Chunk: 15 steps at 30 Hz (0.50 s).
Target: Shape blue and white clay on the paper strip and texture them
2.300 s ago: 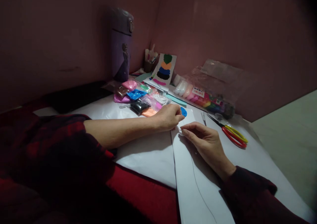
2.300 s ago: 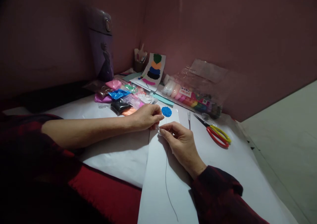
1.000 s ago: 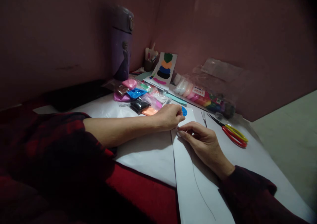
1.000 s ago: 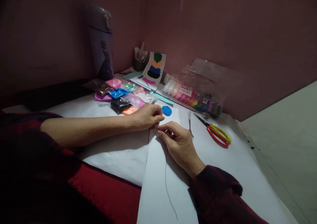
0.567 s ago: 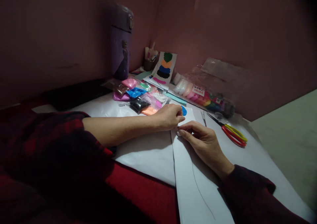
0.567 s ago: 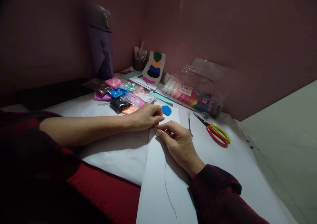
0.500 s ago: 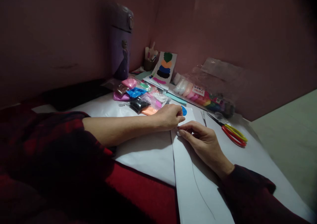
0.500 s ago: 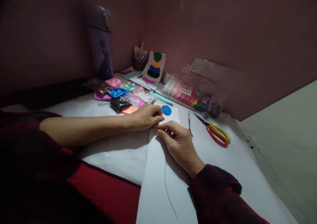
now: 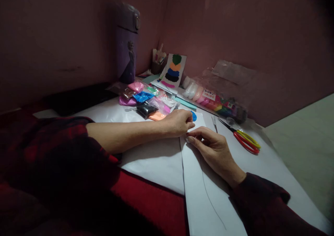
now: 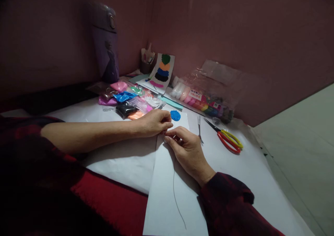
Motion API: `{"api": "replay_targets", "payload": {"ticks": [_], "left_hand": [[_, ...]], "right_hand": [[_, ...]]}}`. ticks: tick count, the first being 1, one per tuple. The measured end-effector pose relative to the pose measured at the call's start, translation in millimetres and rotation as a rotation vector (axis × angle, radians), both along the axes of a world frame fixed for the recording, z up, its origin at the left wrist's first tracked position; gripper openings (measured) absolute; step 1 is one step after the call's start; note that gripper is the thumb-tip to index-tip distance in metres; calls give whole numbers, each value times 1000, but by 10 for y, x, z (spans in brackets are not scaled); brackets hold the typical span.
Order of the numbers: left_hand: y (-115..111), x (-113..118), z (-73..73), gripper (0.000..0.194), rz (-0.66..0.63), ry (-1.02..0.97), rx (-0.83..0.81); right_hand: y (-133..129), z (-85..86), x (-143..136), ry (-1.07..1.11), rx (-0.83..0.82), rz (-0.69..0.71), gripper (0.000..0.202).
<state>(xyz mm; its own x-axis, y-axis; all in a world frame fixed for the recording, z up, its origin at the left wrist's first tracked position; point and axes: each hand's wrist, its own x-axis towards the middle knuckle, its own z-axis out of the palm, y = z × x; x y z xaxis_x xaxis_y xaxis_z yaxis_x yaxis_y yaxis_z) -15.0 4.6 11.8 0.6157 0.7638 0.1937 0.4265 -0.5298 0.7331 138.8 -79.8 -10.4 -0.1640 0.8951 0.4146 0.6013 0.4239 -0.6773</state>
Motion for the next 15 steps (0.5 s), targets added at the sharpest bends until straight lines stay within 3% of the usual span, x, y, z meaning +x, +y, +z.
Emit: {"api": "replay_targets", "payload": {"ticks": [15], "left_hand": [[-12,-1,6,13,-25,22,26]], "right_hand": [[-2,-2,-7,-33,31,9,5]]}}
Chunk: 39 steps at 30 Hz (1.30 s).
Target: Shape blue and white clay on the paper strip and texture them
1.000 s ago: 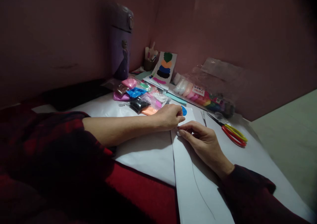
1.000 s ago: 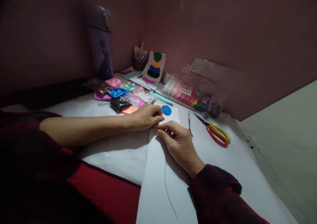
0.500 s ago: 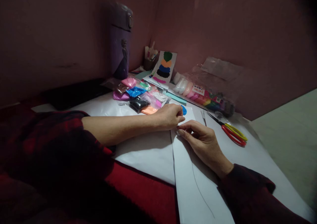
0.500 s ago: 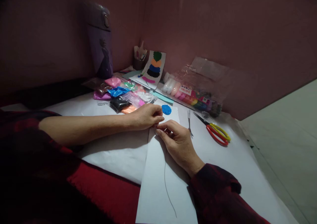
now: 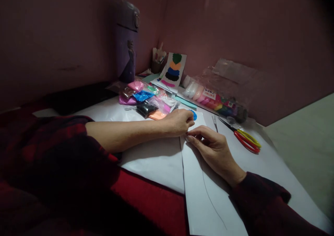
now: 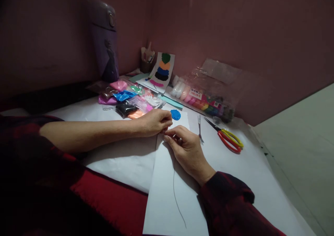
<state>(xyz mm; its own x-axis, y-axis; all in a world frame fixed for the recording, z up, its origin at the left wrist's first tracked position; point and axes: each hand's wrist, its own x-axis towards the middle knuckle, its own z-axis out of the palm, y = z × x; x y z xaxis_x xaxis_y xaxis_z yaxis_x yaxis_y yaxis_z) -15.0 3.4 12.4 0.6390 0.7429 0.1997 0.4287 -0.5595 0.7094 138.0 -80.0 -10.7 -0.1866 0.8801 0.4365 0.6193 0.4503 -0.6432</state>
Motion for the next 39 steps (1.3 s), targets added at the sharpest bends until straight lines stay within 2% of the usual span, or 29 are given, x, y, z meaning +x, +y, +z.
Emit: {"api": "replay_targets", "payload": {"ticks": [4,12,29,39], "left_hand": [[-5,-5,1,15,-13,-14,-25],[7,3,-9,10,-2,26,57],[-19,1,47,10,-4,10,45],[-2,14,25,10,-11,29,48]], "right_hand": [[0,3,-11,-11,8,0,5],[0,1,-8,-46,28,3,5],[1,16,-28,-125,61,7,7],[12,-8,-3,-125,65,14,6]]}}
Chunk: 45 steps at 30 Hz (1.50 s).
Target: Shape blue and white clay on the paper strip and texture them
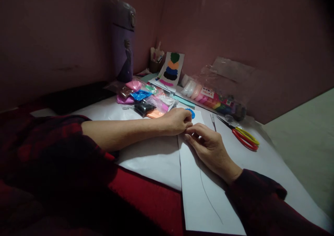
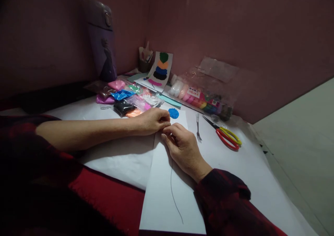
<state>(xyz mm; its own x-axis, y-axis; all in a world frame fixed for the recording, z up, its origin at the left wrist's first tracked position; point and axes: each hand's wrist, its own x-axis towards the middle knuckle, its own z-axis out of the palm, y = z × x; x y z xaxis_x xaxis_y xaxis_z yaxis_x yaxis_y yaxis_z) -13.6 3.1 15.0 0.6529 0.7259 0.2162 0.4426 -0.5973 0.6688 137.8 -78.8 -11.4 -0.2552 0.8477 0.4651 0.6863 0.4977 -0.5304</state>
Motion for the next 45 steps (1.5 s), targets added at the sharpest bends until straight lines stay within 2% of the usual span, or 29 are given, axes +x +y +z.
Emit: {"api": "replay_targets", "payload": {"ticks": [24,28,31,36,40,45], "left_hand": [[20,-6,-35,10,6,8,15],[-2,-5,-32,18,20,-63,-28],[-20,1,-22,25,63,-200,-99],[-5,12,-16,17,154,-404,-108],[-11,9,-21,16,136,-378,-124],[-32,6,-23,26,104,-324,-122]], "right_hand": [[-2,-3,-4,63,-5,19,6],[-7,0,-7,66,-13,4,6],[-13,8,-15,57,-6,-1,6],[-17,19,-28,52,-7,2,5],[-22,28,-31,52,-8,0,5],[-29,36,-31,32,1,1,6]]}}
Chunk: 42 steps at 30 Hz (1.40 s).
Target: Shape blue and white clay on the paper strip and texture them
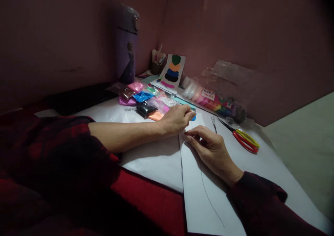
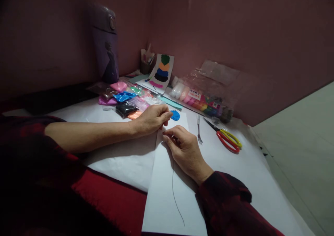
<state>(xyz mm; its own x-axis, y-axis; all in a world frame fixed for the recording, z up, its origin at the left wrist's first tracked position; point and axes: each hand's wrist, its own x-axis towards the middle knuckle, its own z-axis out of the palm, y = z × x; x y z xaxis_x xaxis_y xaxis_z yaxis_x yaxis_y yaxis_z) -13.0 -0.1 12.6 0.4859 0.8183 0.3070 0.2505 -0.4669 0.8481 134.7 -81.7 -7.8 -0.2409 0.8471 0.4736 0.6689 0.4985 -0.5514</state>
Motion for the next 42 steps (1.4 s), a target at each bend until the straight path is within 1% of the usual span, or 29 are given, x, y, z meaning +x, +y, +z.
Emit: {"api": "replay_targets", "payload": {"ticks": [2,10,15,17,22,28,30,35,39,42], "left_hand": [[-1,5,-2,27,1,7,7],[-8,13,4,16,-17,1,37],[-8,12,-15,28,-41,3,77],[-6,11,-18,30,-42,5,90],[5,3,-12,22,5,8,102],[21,3,-20,14,9,1,76],[22,6,-23,16,3,-3,75],[15,8,-23,31,-6,35,94],[12,6,-17,29,13,47,94],[16,3,-22,23,20,54,97]], "right_hand": [[0,-1,4,-2,5,-2,6],[0,-7,12,1,-1,-5,6],[9,-3,3,-5,-8,-14,6],[10,0,1,-4,-16,-15,6],[-3,3,2,-9,-15,-16,6],[-2,6,-4,-8,-17,-12,6],[0,8,-6,-13,-18,-12,6],[1,9,-4,-17,-16,-15,6],[0,8,-2,-20,-15,-13,6],[3,6,2,-24,-11,-13,6]]}}
